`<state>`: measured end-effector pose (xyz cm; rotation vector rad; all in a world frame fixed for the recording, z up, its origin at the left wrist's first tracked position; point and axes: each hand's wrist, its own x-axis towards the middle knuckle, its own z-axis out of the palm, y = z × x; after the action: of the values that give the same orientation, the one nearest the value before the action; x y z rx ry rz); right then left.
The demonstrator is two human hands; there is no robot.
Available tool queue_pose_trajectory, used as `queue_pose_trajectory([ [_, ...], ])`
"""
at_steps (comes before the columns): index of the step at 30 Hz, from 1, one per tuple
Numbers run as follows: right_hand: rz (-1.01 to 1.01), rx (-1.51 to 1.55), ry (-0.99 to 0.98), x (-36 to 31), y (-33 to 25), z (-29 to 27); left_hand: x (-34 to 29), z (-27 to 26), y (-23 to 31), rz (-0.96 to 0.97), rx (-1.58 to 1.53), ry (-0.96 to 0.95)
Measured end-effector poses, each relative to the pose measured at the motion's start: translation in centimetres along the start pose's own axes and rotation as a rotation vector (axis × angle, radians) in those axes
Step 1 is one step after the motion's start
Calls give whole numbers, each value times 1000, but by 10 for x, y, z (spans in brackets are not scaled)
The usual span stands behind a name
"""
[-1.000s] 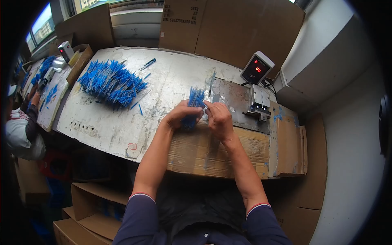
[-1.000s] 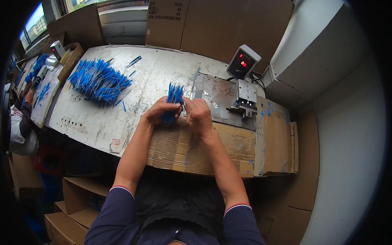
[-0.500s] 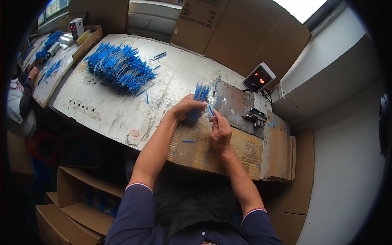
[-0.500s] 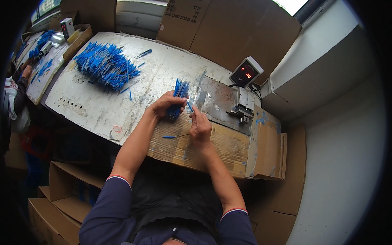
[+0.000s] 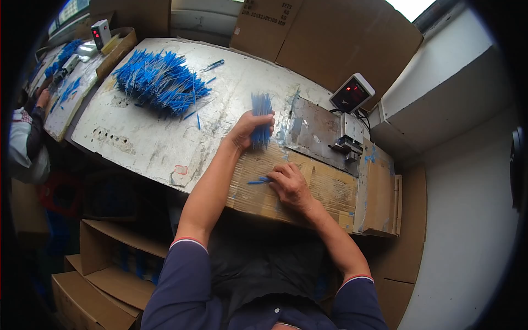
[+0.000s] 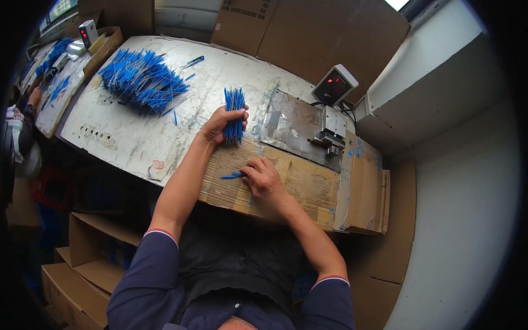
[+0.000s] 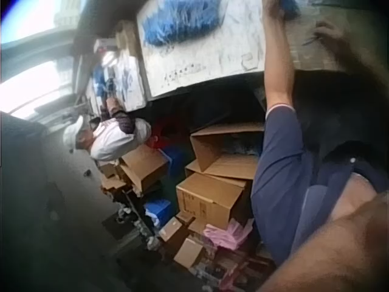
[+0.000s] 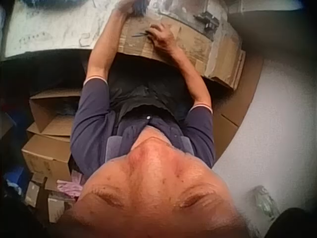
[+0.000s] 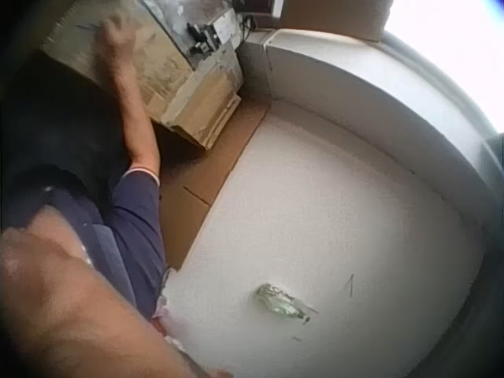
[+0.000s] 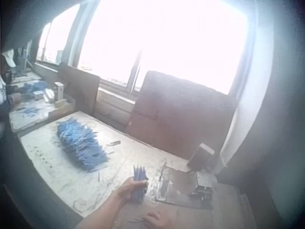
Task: Sorting and organizing bundles of blue feathers or feather dusters at a factory workstation.
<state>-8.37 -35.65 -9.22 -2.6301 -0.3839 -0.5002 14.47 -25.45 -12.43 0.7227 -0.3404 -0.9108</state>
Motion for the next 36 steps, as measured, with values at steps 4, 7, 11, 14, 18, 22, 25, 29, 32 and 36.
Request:
queue_pose_trajectory([
  [4, -81, -85, -24, 4, 3, 5, 0, -2, 0, 23, 2, 5],
  [7, -78, -203, -78, 5, 6, 10, 0, -3, 0, 22, -3, 8],
  [11, 13, -178, 14, 3, 11, 12, -1, -3, 0, 31, -15, 30],
  [14, 198, -10, 244, 2, 13, 13, 0, -1, 1, 53, 3, 7],
  [18, 593, 761, 639, 20, 11, 18, -5, 2, 4, 83, -3, -33],
  [22, 652, 1006, 801, 24, 13, 32, -12, 14, 6, 96, 34, -49],
  [25, 732, 1117, 766, 20, 20, 33, -17, 19, 3, 71, 78, -61],
  [29, 754, 1257, 816, 34, 28, 16, -21, 22, 6, 29, 115, -75],
  [32, 762, 1282, 847, 54, 35, 4, -20, 25, 5, -11, 138, -95],
  [36, 712, 1146, 793, 80, 53, 0, -19, 31, 3, -64, 139, -179],
])
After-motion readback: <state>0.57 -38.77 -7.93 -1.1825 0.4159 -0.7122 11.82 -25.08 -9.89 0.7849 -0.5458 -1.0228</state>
